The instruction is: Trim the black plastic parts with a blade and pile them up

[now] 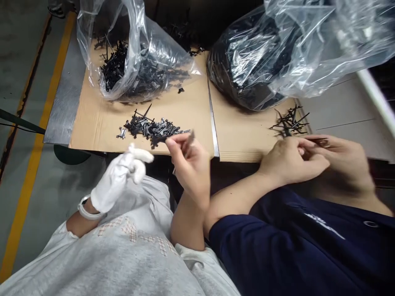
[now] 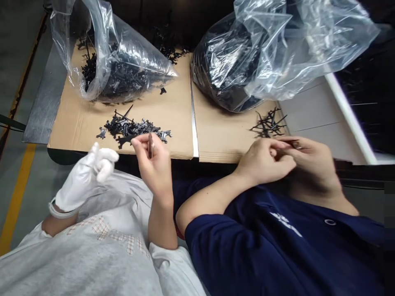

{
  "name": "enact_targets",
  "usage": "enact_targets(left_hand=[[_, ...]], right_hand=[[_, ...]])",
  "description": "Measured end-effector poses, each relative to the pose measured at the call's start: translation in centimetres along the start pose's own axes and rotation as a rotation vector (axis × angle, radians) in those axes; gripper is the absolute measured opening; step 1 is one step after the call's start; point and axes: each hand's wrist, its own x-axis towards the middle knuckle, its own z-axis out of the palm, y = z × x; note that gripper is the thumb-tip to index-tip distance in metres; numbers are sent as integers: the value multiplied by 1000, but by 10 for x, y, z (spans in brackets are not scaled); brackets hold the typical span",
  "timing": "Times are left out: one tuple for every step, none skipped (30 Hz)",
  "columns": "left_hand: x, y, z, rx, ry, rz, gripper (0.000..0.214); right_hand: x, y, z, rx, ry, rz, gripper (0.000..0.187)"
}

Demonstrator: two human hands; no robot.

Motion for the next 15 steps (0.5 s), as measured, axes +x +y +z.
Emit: enact_targets(left_hand=[[3, -2, -6, 33, 65, 68, 55], [6, -3, -12, 65, 129, 127, 54], [9, -3, -18, 93, 187, 174, 54], [11, -2, -22, 116, 231, 203, 53], [12, -1, -25, 132, 263, 215, 51], [13, 1, -27, 148, 288, 221, 49], [14, 3, -28, 167, 311, 227, 48], [15, 5, -29, 194, 326, 231, 47], [16, 6, -28, 227, 333, 235, 47], [17, 8, -28, 267, 327, 237, 46], [19, 8, -27, 308, 310, 239, 45], [21, 9, -26, 350, 286, 241, 43], [24, 8, -25, 388, 259, 241, 41], [26, 8, -24, 421, 234, 240, 40], [29, 7, -23, 447, 216, 235, 39]], right_hand=[[12, 10, 3, -57, -8, 28, 25], [23, 20, 7, -128, -14, 69, 22], [33, 28, 11, -221, -29, 105, 20], [41, 35, 16, -309, -64, 125, 19], [47, 40, 19, -371, -86, 135, 19], [50, 42, 22, -415, -106, 136, 17], [53, 43, 22, -438, -119, 132, 16], [55, 43, 20, -450, -117, 124, 13], [57, 42, 16, -467, -104, 116, 11], [61, 40, 9, -499, -80, 106, 10], [67, 40, 2, -546, -45, 95, 10], [76, 39, -7, -602, 0, 90, 12], [88, 40, -16, -661, 47, 96, 12], [102, 41, -23, -714, 89, 116, 12], [118, 43, -29, -752, 126, 166, 12]])
